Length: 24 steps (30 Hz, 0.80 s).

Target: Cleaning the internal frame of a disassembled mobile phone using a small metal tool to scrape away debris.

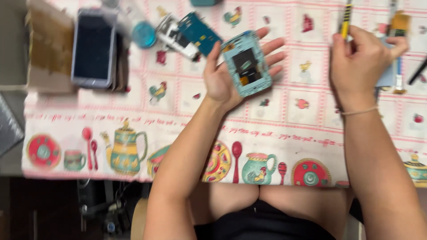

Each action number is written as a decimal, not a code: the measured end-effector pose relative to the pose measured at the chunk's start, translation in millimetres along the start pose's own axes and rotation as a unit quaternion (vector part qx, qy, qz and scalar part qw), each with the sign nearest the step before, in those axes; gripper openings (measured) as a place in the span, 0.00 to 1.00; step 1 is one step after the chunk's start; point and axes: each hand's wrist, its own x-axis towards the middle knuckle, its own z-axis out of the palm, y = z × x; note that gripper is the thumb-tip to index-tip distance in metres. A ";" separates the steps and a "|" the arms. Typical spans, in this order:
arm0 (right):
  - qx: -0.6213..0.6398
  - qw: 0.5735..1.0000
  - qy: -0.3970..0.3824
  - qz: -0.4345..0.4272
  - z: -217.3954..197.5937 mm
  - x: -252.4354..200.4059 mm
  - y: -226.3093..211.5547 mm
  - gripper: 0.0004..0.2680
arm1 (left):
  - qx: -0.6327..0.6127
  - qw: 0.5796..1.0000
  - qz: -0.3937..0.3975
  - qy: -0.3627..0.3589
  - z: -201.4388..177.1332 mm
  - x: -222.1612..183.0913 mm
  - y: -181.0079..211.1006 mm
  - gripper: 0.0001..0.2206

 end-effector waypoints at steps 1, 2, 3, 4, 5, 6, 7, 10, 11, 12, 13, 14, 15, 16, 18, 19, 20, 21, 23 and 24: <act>-0.014 1.000 0.007 0.015 4.3 0.9 1.5 0.13 | 0.001 1.000 -0.019 -0.010 -3.9 -1.2 -2.4 0.45; -0.008 0.999 0.039 0.002 8.6 2.8 5.5 0.06 | -0.027 0.998 0.011 -0.054 -7.8 -0.6 -5.3 0.39; -0.008 0.998 0.069 -0.007 10.3 1.9 11.3 0.02 | -0.058 0.993 0.036 -0.096 -11.9 0.7 -9.6 0.33; -0.026 0.997 0.075 0.011 5.2 1.8 7.5 0.02 | -0.063 0.993 0.011 -0.104 -10.0 0.5 -11.6 0.33; -0.026 0.998 0.053 0.019 2.0 5.6 3.5 0.01 | -0.040 0.996 0.031 -0.067 -8.1 0.6 -12.0 0.35; -0.026 0.999 0.032 0.028 -0.9 10.1 -1.0 0.02 | -0.016 0.998 0.052 -0.031 -6.5 0.4 -11.2 0.36; -0.036 0.998 0.039 0.038 -3.8 11.4 0.2 0.02 | -0.016 0.998 0.037 -0.040 0.3 1.9 -14.2 0.36; -0.032 0.996 0.035 0.075 -8.2 16.2 1.8 0.07 | -0.018 0.996 0.079 0.042 14.7 3.5 -17.3 0.36; -0.043 0.994 0.005 0.098 -8.2 15.8 3.3 0.10 | -0.015 0.995 0.088 0.046 15.9 3.5 -18.1 0.34; -0.053 0.991 -0.026 0.121 -8.1 15.5 4.3 0.12 | -0.012 0.994 0.098 0.049 17.0 3.2 -18.3 0.31; -0.055 0.991 -0.019 0.125 -10.6 16.8 7.0 0.12 | -0.009 0.995 0.094 0.043 15.0 3.7 -18.8 0.31; -0.052 0.991 -0.004 0.126 -12.9 18.2 9.2 0.09 | -0.006 0.994 0.095 0.054 12.8 4.0 -18.7 0.31; -0.048 0.991 0.010 0.125 -14.8 20.0 10.8 0.09 | -0.004 0.993 0.099 0.065 10.4 3.0 -18.8 0.30; -0.049 0.991 0.015 0.126 -17.4 20.7 23.4 0.09 | -0.002 0.993 0.097 0.061 9.4 3.7 -19.8 0.30; -0.082 0.982 0.088 0.148 -20.3 23.7 46.1 0.09 | -0.005 0.991 0.108 0.073 6.7 4.1 -19.0 0.30; -0.079 0.982 0.091 0.146 -26.0 19.1 61.7 0.09 | -0.003 0.991 0.111 0.071 6.9 5.1 -20.4 0.30; -0.092 0.971 0.094 0.198 -31.0 14.6 76.9 0.07 | -0.010 0.992 0.109 0.070 6.6 6.0 -21.4 0.29; -0.102 0.958 0.095 0.252 -34.9 9.0 91.0 0.07 | -0.015 0.992 0.107 0.071 6.0 5.8 -21.5 0.29; -0.096 0.963 0.098 0.232 -39.4 5.1 93.0 0.07 | -0.028 0.992 0.098 0.076 13.9 6.5 -23.8 0.27; -0.093 0.968 0.099 0.213 -41.6 4.4 94.6 0.06 | -0.043 0.992 0.087 0.081 17.6 7.6 -25.1 0.26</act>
